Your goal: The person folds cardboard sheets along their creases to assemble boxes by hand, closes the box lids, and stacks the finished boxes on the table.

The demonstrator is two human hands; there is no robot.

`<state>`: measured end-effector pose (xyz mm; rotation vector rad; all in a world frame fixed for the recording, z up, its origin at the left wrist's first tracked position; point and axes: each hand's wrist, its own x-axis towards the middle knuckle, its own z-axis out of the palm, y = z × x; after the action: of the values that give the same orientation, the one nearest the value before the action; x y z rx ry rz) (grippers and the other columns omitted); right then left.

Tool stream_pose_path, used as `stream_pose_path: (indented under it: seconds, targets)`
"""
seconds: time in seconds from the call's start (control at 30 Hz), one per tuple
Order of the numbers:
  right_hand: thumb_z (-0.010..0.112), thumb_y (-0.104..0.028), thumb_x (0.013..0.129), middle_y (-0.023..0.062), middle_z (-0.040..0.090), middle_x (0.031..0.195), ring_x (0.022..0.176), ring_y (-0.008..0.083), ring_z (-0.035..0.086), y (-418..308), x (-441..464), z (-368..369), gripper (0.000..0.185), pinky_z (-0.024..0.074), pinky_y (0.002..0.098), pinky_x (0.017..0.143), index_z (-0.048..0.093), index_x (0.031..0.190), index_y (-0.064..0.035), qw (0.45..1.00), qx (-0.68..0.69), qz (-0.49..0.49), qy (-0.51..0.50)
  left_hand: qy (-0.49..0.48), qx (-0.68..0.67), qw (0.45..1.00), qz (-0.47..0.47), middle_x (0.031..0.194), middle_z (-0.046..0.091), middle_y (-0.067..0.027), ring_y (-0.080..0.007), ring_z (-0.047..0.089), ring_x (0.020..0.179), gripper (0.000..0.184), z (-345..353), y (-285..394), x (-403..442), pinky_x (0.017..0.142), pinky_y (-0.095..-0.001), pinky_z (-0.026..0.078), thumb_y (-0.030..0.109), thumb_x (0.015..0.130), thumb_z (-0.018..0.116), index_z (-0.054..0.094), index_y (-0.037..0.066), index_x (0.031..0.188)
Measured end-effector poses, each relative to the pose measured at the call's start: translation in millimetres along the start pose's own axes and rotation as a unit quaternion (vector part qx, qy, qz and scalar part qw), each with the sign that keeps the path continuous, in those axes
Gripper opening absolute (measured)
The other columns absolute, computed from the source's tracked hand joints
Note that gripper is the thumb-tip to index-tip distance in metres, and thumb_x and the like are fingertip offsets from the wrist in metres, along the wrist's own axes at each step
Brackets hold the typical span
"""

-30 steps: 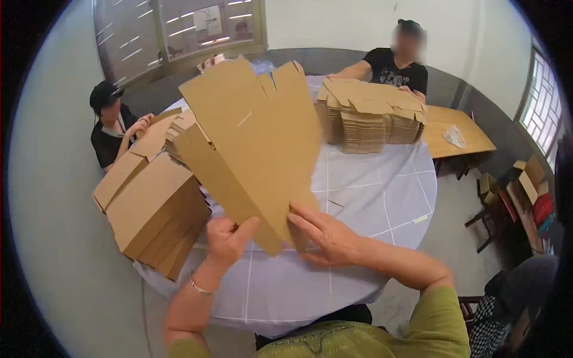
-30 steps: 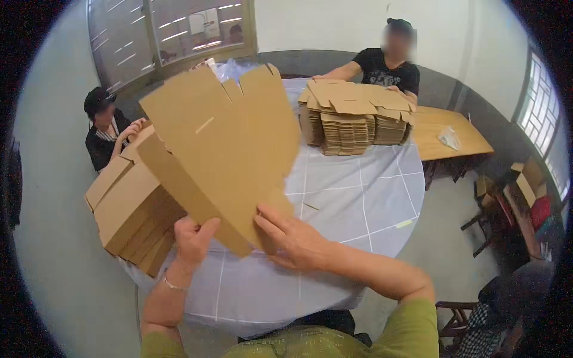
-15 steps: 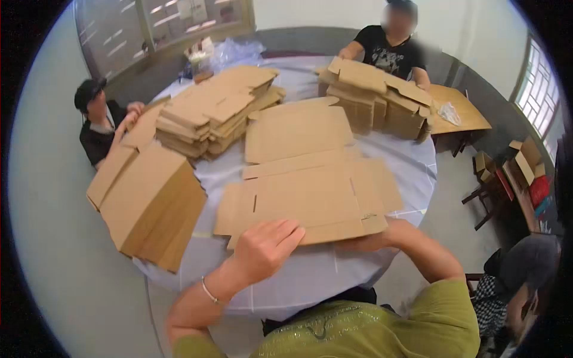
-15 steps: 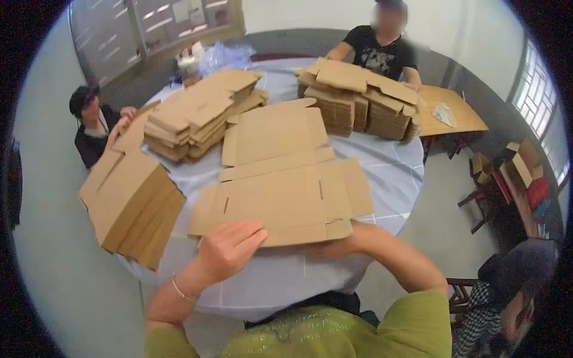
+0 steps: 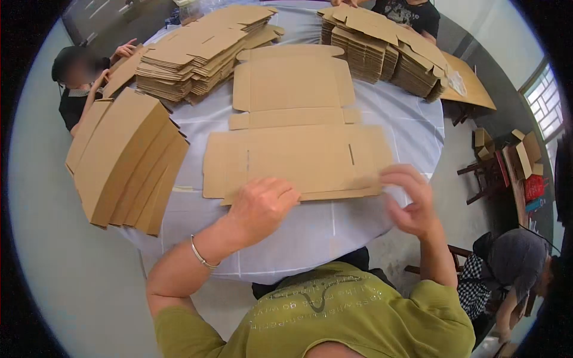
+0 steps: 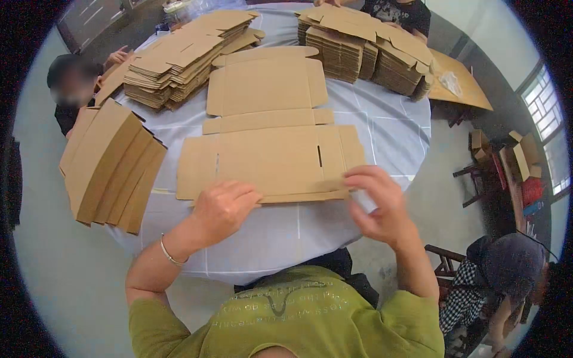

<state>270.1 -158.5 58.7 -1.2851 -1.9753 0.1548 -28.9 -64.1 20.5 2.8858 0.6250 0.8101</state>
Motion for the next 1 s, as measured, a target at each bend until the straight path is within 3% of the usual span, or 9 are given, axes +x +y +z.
stream_pose_path:
  seconds: [0.1,0.17,0.3,0.37,0.5,0.57,0.8,0.9,1.0]
  targets:
    - [0.076,-0.008,0.07,0.0129,0.065,0.096,0.088,0.0309,0.063,-8,12,20,0.03,0.0522,0.0376,0.075,0.065,0.098,-0.0045,0.997,-0.024,-0.056,-0.051,-0.011,-0.019,1.0,-0.004,0.087,0.066,-0.007,-0.0243,0.064,0.076,0.015,-3,1,2,0.067,-0.0355,0.052,0.009,0.075,0.072,0.066,0.006,0.088]
    - [0.076,-0.011,0.072,0.0097,0.066,0.089,0.081,0.0295,0.063,-3,16,30,0.025,0.0519,0.0381,0.069,0.065,0.095,-0.0055,0.986,-0.036,-0.068,-0.151,0.019,-0.059,0.998,0.025,0.082,0.066,-0.0075,-0.0249,0.063,0.074,0.013,2,1,0,0.066,-0.0362,0.051,0.01,0.076,0.071,0.065,0.006,0.086]
    - [0.074,-0.011,0.075,0.0082,0.065,0.082,0.074,0.0285,0.063,-3,26,46,0.018,0.0512,0.038,0.064,0.065,0.09,-0.0059,0.983,0.004,-0.101,-0.151,-0.005,-0.066,0.998,-0.01,0.078,0.065,-0.0077,-0.0256,0.063,0.072,0.01,5,0,-3,0.064,-0.0372,0.05,0.012,0.078,0.07,0.065,0.006,0.085]
    - [0.074,-0.01,0.075,0.0099,0.064,0.078,0.069,0.029,0.063,-2,31,44,0.015,0.0507,0.0382,0.06,0.066,0.087,-0.0055,0.979,-0.007,-0.065,-0.194,-0.009,-0.086,0.996,-0.014,0.078,0.065,-0.0079,-0.0262,0.063,0.072,0.01,3,-2,-3,0.064,-0.0373,0.05,0.014,0.081,0.069,0.065,0.007,0.085]
    - [0.073,-0.009,0.075,0.0109,0.064,0.075,0.066,0.0288,0.062,5,39,40,0.012,0.0506,0.0384,0.058,0.066,0.083,-0.0047,0.976,0.02,-0.05,-0.209,-0.061,-0.051,0.996,-0.051,0.076,0.064,-0.0079,-0.0273,0.062,0.07,0.01,-16,-8,-6,0.064,-0.0379,0.05,0.015,0.081,0.069,0.065,0.007,0.084]
    - [0.072,-0.01,0.076,0.0108,0.064,0.075,0.066,0.0297,0.063,4,42,37,0.01,0.051,0.0393,0.059,0.066,0.082,-0.0041,0.971,0.051,-0.011,-0.231,-0.06,-0.09,0.992,-0.059,0.074,0.064,-0.0081,-0.0274,0.062,0.068,0.011,-21,-18,-10,0.063,-0.0385,0.05,0.018,0.083,0.068,0.065,0.007,0.083]
    - [0.069,-0.012,0.079,0.012,0.065,0.079,0.072,0.0318,0.063,-9,58,52,0.012,0.0518,0.0404,0.063,0.066,0.088,-0.0043,0.963,0.018,-0.036,-0.268,-0.117,-0.172,0.973,-0.097,0.077,0.065,-0.0079,-0.0289,0.063,0.069,0.016,-17,-35,-8,0.063,-0.0384,0.05,0.022,0.085,0.067,0.067,0.005,0.087]
    - [0.068,-0.014,0.08,0.0129,0.064,0.079,0.074,0.0325,0.063,-5,69,59,0.014,0.0507,0.0413,0.063,0.065,0.09,-0.0041,0.944,0.041,-0.077,-0.317,-0.158,-0.221,0.959,-0.078,0.08,0.066,-0.0092,-0.0287,0.063,0.07,0.012,-29,-45,-8,0.065,-0.0373,0.05,0.014,0.084,0.066,0.067,0.003,0.09]
    - [0.069,-0.013,0.08,0.0132,0.062,0.078,0.073,0.0331,0.062,3,73,63,0.013,0.0491,0.0419,0.062,0.065,0.087,-0.0031,0.929,0.106,-0.059,-0.348,-0.26,-0.321,0.894,-0.175,0.084,0.065,-0.0118,-0.0267,0.061,0.075,0.016,-54,-60,-16,0.069,-0.0356,0.05,-0.002,0.077,0.06,0.064,-0.002,0.092]
